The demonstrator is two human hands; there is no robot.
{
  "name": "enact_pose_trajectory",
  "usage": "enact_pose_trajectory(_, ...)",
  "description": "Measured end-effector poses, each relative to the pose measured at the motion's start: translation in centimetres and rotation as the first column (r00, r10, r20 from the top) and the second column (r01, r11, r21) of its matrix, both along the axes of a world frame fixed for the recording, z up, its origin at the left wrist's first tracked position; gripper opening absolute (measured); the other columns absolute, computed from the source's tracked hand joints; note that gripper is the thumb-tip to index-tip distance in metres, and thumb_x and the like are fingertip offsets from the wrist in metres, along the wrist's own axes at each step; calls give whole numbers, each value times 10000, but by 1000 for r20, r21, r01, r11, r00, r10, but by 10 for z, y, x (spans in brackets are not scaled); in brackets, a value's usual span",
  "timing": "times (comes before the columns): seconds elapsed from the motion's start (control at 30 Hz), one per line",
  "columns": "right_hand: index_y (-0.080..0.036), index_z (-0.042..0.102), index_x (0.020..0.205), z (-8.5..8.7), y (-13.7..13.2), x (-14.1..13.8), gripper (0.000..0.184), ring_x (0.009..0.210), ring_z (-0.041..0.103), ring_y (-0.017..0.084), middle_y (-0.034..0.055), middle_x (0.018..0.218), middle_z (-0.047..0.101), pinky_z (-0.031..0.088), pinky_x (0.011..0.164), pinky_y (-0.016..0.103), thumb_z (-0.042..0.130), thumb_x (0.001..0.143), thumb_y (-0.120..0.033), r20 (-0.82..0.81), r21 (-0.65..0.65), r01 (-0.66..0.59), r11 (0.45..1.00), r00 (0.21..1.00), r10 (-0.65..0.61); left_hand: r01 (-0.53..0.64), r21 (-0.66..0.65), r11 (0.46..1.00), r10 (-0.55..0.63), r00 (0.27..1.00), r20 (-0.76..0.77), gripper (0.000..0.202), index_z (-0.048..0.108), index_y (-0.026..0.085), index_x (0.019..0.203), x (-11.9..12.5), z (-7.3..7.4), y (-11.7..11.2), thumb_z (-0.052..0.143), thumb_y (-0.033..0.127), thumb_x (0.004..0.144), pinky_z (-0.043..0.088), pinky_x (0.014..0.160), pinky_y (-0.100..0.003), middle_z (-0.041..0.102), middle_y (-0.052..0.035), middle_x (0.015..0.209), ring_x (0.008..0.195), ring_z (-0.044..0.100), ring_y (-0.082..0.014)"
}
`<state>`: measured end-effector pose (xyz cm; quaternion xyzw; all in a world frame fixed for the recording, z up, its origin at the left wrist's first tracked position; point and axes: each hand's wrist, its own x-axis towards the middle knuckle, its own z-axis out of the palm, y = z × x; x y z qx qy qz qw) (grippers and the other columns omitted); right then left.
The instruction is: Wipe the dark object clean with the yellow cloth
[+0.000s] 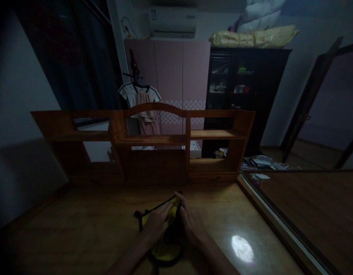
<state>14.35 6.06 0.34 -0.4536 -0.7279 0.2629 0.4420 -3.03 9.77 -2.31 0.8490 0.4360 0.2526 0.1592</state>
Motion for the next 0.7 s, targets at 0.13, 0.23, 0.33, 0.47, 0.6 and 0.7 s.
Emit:
enact_pose_trajectory(0.13, -197, 273, 1399, -2, 6, -1, 473, 601, 547, 146, -24, 685, 555, 418, 598, 233, 234, 979, -410, 1, -18, 98, 995, 995, -98, -122, -16, 992, 123, 991, 58, 510, 458, 227, 1233, 4, -3, -1, 447, 111, 737, 399, 944, -336, 569, -85, 1234, 1125, 531, -234)
enact_pose_trajectory(0.23, -205, 288, 1395, -5, 10, 1, 488, 634, 566, 143, -4, 775, 596, 421, 620, 242, 314, 962, -428, 30, -23, 125, 992, 992, -124, -271, -81, 959, 282, 943, 175, 398, 509, 226, 1127, 6, -3, 0, 460, 132, 744, 434, 866, -334, 643, -82, 1078, 994, 600, -232)
enact_pose_trajectory(0.33, -208, 333, 1377, -9, 12, 1, 521, 728, 589, 166, 35, 899, 628, 445, 687, 269, 410, 926, -458, 81, -48, 113, 992, 991, -108, -346, -156, 925, 378, 876, 299, 305, 518, 211, 1078, 4, -4, 6, 480, 208, 776, 447, 841, -333, 656, -75, 1032, 952, 616, -221)
enact_pose_trajectory(0.47, -205, 367, 1355, -11, 10, -2, 529, 889, 588, 211, 72, 1047, 619, 453, 776, 306, 467, 899, -456, 126, -47, 54, 997, 991, -48, -416, -288, 862, 502, 777, 380, 476, 389, 134, 1261, 0, -15, 16, 436, 344, 836, 381, 978, -369, 532, -159, 1269, 1187, 494, -236)
enact_pose_trajectory(0.6, -192, 351, 1355, -8, 6, -3, 480, 947, 581, 218, 89, 1103, 603, 450, 822, 325, 401, 936, -421, 97, -46, 37, 998, 995, -32, -392, -320, 862, 499, 762, 412, 602, 252, 89, 1350, 4, -26, 18, 386, 418, 863, 292, 1064, -377, 388, -194, 1395, 1322, 327, -228)
enact_pose_trajectory(0.7, -175, 407, 1300, -9, 5, -1, 451, 982, 571, 226, 99, 1098, 604, 444, 851, 329, 425, 926, -426, 96, 8, 76, 997, 992, -76, -344, -275, 898, 436, 782, 446, 573, 258, 136, 1357, 7, -25, 14, 389, 400, 866, 304, 1062, -367, 454, -158, 1358, 1306, 358, -213)
